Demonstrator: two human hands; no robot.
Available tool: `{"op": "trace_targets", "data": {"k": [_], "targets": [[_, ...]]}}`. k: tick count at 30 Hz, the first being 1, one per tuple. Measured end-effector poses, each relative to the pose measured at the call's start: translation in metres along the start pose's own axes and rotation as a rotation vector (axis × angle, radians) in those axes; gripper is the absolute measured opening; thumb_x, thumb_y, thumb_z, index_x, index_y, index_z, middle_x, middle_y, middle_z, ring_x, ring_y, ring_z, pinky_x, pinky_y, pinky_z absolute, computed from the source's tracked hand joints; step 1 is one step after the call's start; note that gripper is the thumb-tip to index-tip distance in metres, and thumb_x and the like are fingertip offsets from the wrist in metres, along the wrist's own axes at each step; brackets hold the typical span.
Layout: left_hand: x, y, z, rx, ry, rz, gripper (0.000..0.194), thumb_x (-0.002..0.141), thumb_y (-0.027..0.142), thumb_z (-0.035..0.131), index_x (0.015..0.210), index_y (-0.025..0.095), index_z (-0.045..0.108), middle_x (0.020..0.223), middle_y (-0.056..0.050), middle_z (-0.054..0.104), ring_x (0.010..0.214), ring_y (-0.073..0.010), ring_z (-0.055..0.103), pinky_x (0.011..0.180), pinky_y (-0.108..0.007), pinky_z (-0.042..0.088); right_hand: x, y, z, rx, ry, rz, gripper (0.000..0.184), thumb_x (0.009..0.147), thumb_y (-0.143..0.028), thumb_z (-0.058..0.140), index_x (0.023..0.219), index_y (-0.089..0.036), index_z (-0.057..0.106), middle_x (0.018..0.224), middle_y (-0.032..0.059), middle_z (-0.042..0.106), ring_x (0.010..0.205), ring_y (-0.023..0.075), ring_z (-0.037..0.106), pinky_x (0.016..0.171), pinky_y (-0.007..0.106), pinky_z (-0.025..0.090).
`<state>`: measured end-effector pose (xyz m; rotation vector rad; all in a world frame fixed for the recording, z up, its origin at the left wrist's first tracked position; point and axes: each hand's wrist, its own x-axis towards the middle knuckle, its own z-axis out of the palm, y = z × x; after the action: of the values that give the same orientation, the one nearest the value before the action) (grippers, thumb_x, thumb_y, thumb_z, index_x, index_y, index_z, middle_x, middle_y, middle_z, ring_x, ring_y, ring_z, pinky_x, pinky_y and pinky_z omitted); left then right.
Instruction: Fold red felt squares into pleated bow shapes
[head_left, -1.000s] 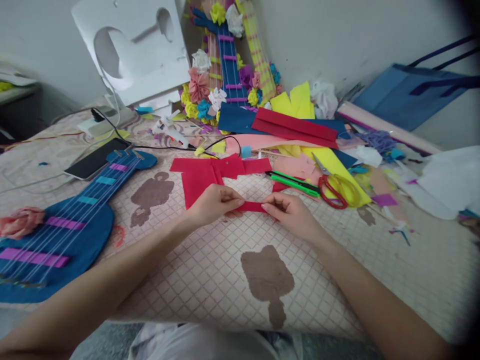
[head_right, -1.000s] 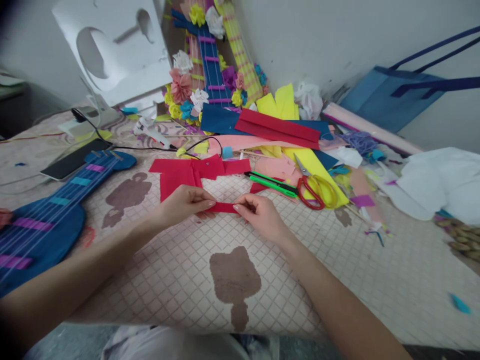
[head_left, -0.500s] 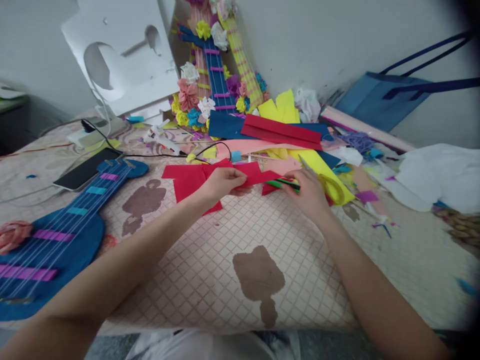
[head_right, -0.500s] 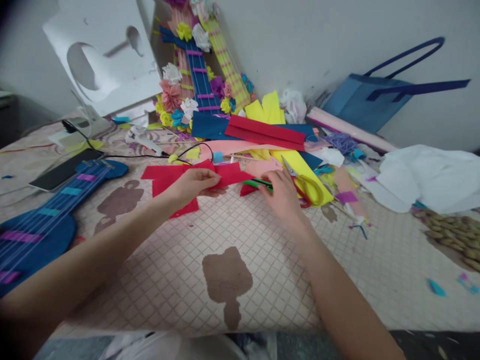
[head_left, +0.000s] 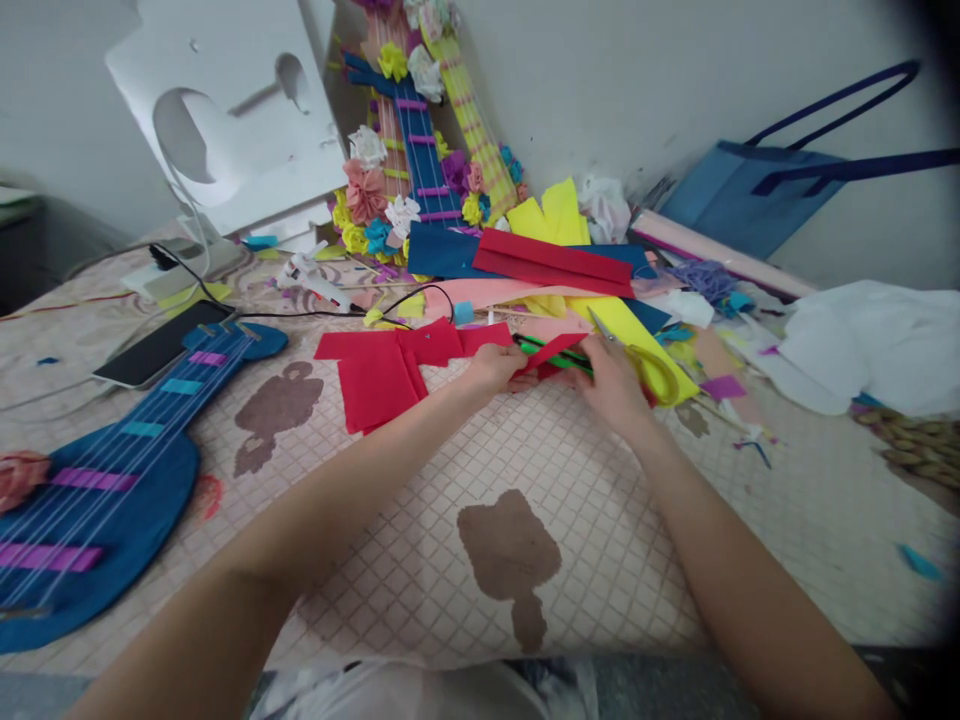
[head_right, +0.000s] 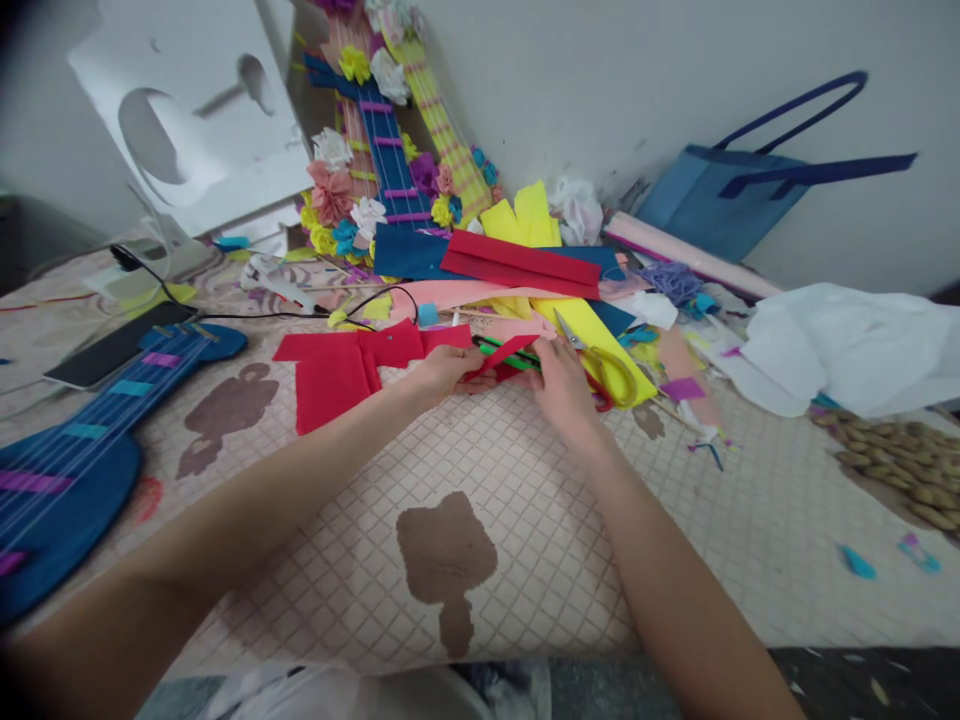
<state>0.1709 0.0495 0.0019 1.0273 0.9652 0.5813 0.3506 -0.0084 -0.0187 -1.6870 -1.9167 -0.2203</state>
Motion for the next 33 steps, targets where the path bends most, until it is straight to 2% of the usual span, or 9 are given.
{"op": "trace_targets", "data": {"k": [6,8,11,15,21,24,27,30,33], "targets": [[0.007,-0.003,0.002,0.064,0.052,0.006,0.013,0.085,0.009,0.050,0.077,0.007,0.060,0.064,-0.007,0.065,0.059,-0.0133,0.066,0.067,-0.028,0.057,0.002,-0.001,-0.019,0.044,0.326,0.211,0.029,0.074,-0.022,0.057,0.102,-0.022,0.049,0.093,0.0086,0.057,0.082,0.0244,0.056,0.073,0.041,0.049],[0.010,-0.005,0.002,0.098,0.067,0.014,0.011,0.084,0.011,0.052,0.078,0.006,0.061,0.064,-0.008,0.066,0.060,-0.0143,0.067,0.066,-0.028,0.057,0.000,-0.008,-0.013,0.104,0.298,0.191,0.031,0.073,-0.021,0.057,0.103,-0.022,0.047,0.090,0.0071,0.056,0.078,0.0225,0.056,0.070,0.039,0.049],[0.015,-0.008,0.003,0.162,0.081,0.033,0.012,0.084,0.013,0.052,0.083,0.006,0.062,0.067,-0.008,0.067,0.062,-0.0147,0.068,0.064,-0.027,0.058,-0.004,-0.020,0.002,0.131,0.170,0.107,0.030,0.072,-0.019,0.056,0.100,-0.022,0.046,0.090,0.0068,0.055,0.081,0.0233,0.055,0.073,0.040,0.048],[0.021,-0.008,0.004,0.296,0.069,0.049,0.015,0.084,0.016,0.053,0.087,0.006,0.063,0.071,-0.009,0.068,0.064,-0.0140,0.068,0.063,-0.024,0.057,-0.009,-0.025,0.017,0.071,0.079,0.122,0.022,0.073,-0.017,0.053,0.094,-0.022,0.046,0.083,0.0066,0.053,0.085,0.0263,0.054,0.077,0.044,0.047],[0.017,0.002,-0.003,0.647,0.098,0.103,0.020,0.080,0.021,0.057,0.067,0.008,0.064,0.062,-0.009,0.065,0.065,-0.0201,0.067,0.064,-0.031,0.056,-0.012,-0.018,0.019,0.065,0.019,0.098,0.022,0.075,-0.019,0.052,0.097,-0.020,0.047,0.094,0.0111,0.054,0.087,0.0270,0.054,0.078,0.043,0.047],[0.003,0.004,-0.006,0.833,0.190,0.225,0.018,0.079,0.026,0.060,0.071,0.011,0.065,0.072,-0.011,0.066,0.087,-0.0276,0.066,0.078,-0.038,0.053,-0.013,-0.017,0.020,0.051,-0.011,0.097,0.023,0.076,-0.018,0.051,0.099,-0.020,0.047,0.092,0.0113,0.057,0.092,0.0285,0.054,0.080,0.044,0.046],[-0.009,0.000,-0.004,0.955,0.268,0.366,0.014,0.084,0.022,0.055,0.091,0.014,0.065,0.097,-0.014,0.064,0.110,-0.0318,0.056,0.092,-0.044,0.044,-0.013,-0.019,0.020,0.065,-0.034,0.094,0.021,0.078,-0.021,0.051,0.099,-0.020,0.048,0.093,0.0114,0.058,0.093,0.0281,0.056,0.080,0.044,0.047],[-0.010,-0.008,-0.003,1.199,0.197,0.642,0.024,0.087,0.011,0.046,0.103,0.017,0.062,0.114,-0.012,0.059,0.115,-0.0285,0.050,0.095,-0.044,0.040,-0.009,-0.020,0.015,0.118,-0.019,0.120,0.023,0.081,-0.027,0.052,0.103,-0.020,0.049,0.091,0.0102,0.060,0.085,0.0251,0.059,0.076,0.042,0.048],[-0.005,-0.017,-0.005,1.464,0.100,0.863,0.028,0.089,0.009,0.041,0.104,0.019,0.063,0.114,-0.010,0.060,0.110,-0.0261,0.051,0.090,-0.042,0.042,-0.001,-0.009,-0.003,0.202,0.095,0.276,0.044,0.082,-0.034,0.052,0.122,-0.018,0.042,0.084,0.0065,0.061,0.067,0.0199,0.060,0.063,0.035,0.049]]}}
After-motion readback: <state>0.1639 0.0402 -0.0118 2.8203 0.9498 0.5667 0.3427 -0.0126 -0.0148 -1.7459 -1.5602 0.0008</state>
